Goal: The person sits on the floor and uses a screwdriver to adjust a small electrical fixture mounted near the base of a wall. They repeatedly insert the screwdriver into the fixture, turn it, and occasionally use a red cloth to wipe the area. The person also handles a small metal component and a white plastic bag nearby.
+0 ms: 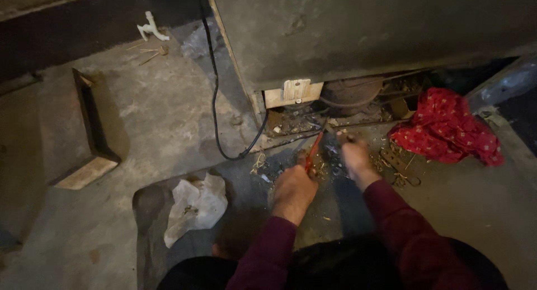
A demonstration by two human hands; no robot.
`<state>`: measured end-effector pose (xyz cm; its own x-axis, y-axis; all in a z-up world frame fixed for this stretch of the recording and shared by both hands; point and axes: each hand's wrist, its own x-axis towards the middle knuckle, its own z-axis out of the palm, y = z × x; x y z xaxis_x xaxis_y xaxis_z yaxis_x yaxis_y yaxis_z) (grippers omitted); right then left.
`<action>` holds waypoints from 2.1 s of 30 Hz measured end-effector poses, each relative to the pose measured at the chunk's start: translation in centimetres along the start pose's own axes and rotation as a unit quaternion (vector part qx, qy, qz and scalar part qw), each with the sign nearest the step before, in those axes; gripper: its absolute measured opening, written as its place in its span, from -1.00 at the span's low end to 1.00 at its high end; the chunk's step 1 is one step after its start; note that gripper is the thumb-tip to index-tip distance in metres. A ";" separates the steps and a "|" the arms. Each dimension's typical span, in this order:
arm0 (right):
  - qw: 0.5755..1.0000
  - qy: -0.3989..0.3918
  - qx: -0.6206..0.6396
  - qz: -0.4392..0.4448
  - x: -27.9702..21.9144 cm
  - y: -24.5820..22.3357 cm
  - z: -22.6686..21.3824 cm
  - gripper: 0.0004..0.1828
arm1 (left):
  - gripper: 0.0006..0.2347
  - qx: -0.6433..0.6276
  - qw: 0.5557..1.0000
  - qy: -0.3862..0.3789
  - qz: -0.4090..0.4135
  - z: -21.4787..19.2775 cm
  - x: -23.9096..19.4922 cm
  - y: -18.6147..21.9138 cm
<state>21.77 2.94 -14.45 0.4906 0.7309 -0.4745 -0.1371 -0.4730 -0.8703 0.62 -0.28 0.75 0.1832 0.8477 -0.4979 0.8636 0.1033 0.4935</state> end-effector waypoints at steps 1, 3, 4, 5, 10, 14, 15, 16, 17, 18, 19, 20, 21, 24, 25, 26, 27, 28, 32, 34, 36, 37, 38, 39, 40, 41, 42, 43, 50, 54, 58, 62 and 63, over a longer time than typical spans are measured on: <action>1.000 0.004 0.028 -0.002 0.5 0.0 -0.2 -0.62 | -0.74 0.006 1.000 0.014 0.008 0.0 0.1 0.0; 0.999 0.005 0.036 -0.001 0.9 0.3 -0.8 -0.59 | -0.74 -0.027 0.999 -0.016 -0.023 0.0 -0.1 0.0; 1.000 0.002 0.015 0.001 1.0 0.6 -1.3 -0.65 | -0.74 -0.043 0.998 -0.031 -0.038 0.0 -0.2 0.1; 1.000 -0.002 -0.004 0.002 1.3 0.7 -1.4 -0.70 | -0.75 -0.033 0.999 -0.022 -0.024 -0.1 -0.2 0.1; 1.000 0.017 0.011 -0.023 2.9 3.5 -0.8 -0.88 | -0.79 -0.021 1.000 -0.015 -0.009 0.1 0.3 -0.1; 0.999 0.019 0.044 -0.019 4.3 5.5 -0.3 -0.84 | -0.79 -0.010 0.999 0.024 0.019 0.4 0.9 0.2; 0.998 0.016 0.061 -0.025 4.5 5.7 -0.1 -0.86 | -0.80 -0.005 0.999 0.041 0.033 0.4 1.1 0.4; 0.996 0.013 0.078 -0.031 4.5 5.8 0.0 -0.87 | -0.80 0.000 0.997 0.057 0.046 0.5 1.2 0.4; 0.995 0.010 0.094 -0.036 4.4 5.8 0.2 -0.88 | -0.81 -0.006 0.999 0.034 0.034 0.5 1.3 0.5; 0.996 0.027 0.083 -0.029 4.2 5.7 0.4 -0.87 | -0.80 -0.013 1.000 0.011 0.023 0.6 1.5 0.7; 0.996 0.045 0.072 -0.020 3.6 5.7 0.6 -0.84 | -0.77 -0.019 1.000 -0.015 0.012 0.8 1.5 0.7; 0.996 0.062 0.061 -0.011 3.0 5.7 1.3 -0.80 | -0.79 -0.020 1.000 -0.002 0.009 1.0 1.7 0.8; 0.996 0.046 0.082 0.002 2.4 5.5 2.2 -0.79 | -0.80 -0.021 1.000 0.013 0.009 1.3 2.0 1.1; 0.989 -0.003 0.146 0.037 0.5 5.5 5.0 -0.71 | -0.75 -0.017 0.998 0.058 0.015 2.5 2.8 1.9; 0.985 -0.020 0.167 0.047 0.1 5.4 5.7 -0.69 | -0.72 -0.015 0.997 0.074 0.018 2.8 3.1 2.0; 0.980 -0.037 0.187 0.058 0.1 5.2 6.0 -0.66 | -0.70 -0.017 0.997 0.075 0.011 3.1 3.6 2.1; 0.973 -0.051 0.219 0.052 -0.1 5.4 6.4 -0.68 | -0.67 -0.017 0.997 0.073 0.002 3.4 3.9 1.9; 0.965 -0.065 0.251 0.046 -0.2 5.6 6.6 -0.70 | -0.64 -0.018 0.997 0.072 -0.007 3.6 4.1 1.7; 0.963 -0.128 0.233 0.054 0.1 5.6 5.4 -0.63 | -0.70 -0.036 0.997 0.069 0.009 3.8 3.8 0.7; 0.974 -0.103 0.180 0.095 0.8 4.7 4.4 -0.66 | -0.71 -0.044 0.998 0.052 -0.001 3.0 3.3 0.9; 0.982 -0.076 0.146 0.093 1.0 4.0 3.3 -0.69 | -0.70 -0.032 0.999 0.034 -0.008 1.8 2.2 0.8; 0.986 -0.060 0.132 0.083 1.0 3.8 2.7 -0.70 | -0.69 -0.026 0.999 0.024 -0.013 1.3 1.6 0.6; 0.989 -0.046 0.119 0.073 1.0 3.7 2.1 -0.72 | -0.70 -0.018 1.000 0.020 -0.010 0.7 0.7 0.1; 0.991 -0.041 0.113 0.065 1.2 3.4 1.8 -0.73 | -0.71 -0.009 1.000 0.020 -0.005 -0.1 0.0 -0.4; 0.992 -0.036 0.107 0.059 1.5 3.1 1.5 -0.74 | -0.71 -0.001 1.000 0.019 0.000 -0.8 -0.6 -0.9; 0.993 -0.032 0.102 0.055 1.6 3.0 1.5 -0.75 | -0.72 -0.003 1.000 0.029 0.000 -1.3 -1.3 -1.5; 0.993 -0.028 0.098 0.051 1.7 3.0 1.5 -0.77 | -0.72 -0.005 0.999 0.040 0.001 -1.5 -2.1 -2.2; 0.994 -0.025 0.094 0.048 1.9 3.0 1.5 -0.78 | -0.72 -0.007 0.999 0.049 0.001 -1.5 -2.9 -3.0; 0.999 0.022 0.047 0.017 4.0 1.8 -0.1 -0.87 | -0.77 0.039 0.994 0.093 0.038 0.1 -4.0 -7.9; 0.999 0.046 0.028 0.006 5.8 0.9 -1.6 -0.92 | -0.73 0.056 0.991 0.120 0.024 1.2 -3.0 -7.8; 0.998 0.048 0.031 -0.001 5.6 4.0 -1.4 -0.96 | -0.71 0.028 0.996 0.079 0.025 1.7 -2.8 -6.6; 0.997 0.055 0.055 -0.030 5.6 5.5 0.0 -0.96 | -0.62 0.015 0.997 0.073 0.015 0.8 -2.8 -4.7; 0.996 0.059 0.061 -0.038 5.7 5.6 0.3 -0.96 | -0.61 0.008 0.997 0.072 0.018 0.5 -2.8 -4.5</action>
<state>23.59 4.60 -22.08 0.6008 0.6955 -0.3941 -0.1961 -0.3497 -0.9161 -3.53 -3.36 -0.48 0.1451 0.9171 -0.3713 0.8649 0.0647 0.4978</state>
